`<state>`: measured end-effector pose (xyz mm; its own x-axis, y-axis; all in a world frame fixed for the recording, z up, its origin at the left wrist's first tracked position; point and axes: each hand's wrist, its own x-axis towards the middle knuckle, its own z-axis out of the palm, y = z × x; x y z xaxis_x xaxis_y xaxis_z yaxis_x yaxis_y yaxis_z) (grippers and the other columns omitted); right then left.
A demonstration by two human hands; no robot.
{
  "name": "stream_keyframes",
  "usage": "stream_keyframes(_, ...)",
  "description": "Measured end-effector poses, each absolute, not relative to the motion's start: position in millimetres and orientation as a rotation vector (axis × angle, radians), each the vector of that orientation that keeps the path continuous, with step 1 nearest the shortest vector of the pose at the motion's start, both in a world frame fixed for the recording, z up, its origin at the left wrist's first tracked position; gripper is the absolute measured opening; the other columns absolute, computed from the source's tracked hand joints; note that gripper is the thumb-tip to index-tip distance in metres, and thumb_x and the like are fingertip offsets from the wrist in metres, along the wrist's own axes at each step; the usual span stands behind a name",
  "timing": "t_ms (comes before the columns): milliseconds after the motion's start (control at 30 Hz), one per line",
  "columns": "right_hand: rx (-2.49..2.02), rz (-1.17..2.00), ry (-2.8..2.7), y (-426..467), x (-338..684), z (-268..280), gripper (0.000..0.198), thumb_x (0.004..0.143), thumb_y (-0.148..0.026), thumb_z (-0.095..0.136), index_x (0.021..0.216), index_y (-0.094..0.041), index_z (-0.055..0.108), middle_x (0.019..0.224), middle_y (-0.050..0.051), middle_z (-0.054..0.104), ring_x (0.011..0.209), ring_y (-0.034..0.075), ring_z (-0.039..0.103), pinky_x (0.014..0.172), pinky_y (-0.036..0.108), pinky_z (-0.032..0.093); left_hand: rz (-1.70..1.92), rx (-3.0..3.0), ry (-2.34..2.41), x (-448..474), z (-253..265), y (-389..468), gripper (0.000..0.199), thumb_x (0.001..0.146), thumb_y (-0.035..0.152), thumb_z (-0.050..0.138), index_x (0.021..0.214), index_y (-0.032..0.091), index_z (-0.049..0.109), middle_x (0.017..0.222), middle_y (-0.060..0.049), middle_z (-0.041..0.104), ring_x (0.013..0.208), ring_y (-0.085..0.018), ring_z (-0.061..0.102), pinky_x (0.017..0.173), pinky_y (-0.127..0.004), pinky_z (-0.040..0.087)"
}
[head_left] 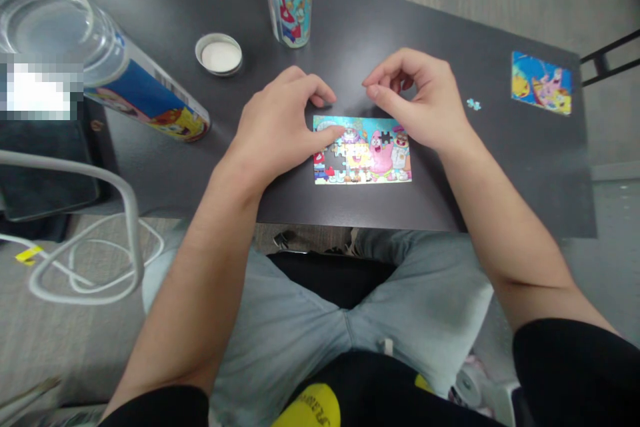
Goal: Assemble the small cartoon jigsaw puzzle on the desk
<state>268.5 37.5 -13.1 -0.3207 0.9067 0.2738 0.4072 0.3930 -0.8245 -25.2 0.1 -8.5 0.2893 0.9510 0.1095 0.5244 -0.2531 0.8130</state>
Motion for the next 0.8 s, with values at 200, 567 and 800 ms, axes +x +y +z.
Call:
stream_keyframes(200,-1.034,0.825,-1.934,50,279,-24,0.057,0.109,-0.089,0.097,0.115,-0.033,0.091,0.094,0.005,0.08,0.089,0.025,0.057,0.088,0.047,0.054,0.842,1.857,1.301,-26,-9,1,0.037,0.076,0.04,0.111,0.103,0.037,0.086,0.121,-0.007,0.084,0.11,-0.036,0.076,0.09,-0.053,0.065)
stream_keyframes(567,-1.078,0.542,-1.725,68,332,5,0.034,0.103,-0.086,0.103,0.111,-0.054,0.096,0.094,0.0,0.084,0.087,0.033,0.062,0.08,0.053,0.044,0.877,1.91,1.388,-24,-19,4,0.027,0.089,0.041,0.103,0.114,0.037,0.092,0.12,-0.005,0.087,0.085,-0.026,0.067,0.083,-0.05,0.06)
stream_keyframes(800,-1.216,0.649,-1.785,82,382,0,0.071,0.079,-0.094,0.116,0.097,-0.029,0.093,0.075,-0.003,0.074,0.069,0.017,0.048,0.067,0.043,0.033,0.953,1.932,1.377,-26,-24,7,0.034,0.082,0.039,0.108,0.113,0.036,0.093,0.115,-0.004,0.086,0.08,-0.024,0.062,0.076,-0.046,0.053)
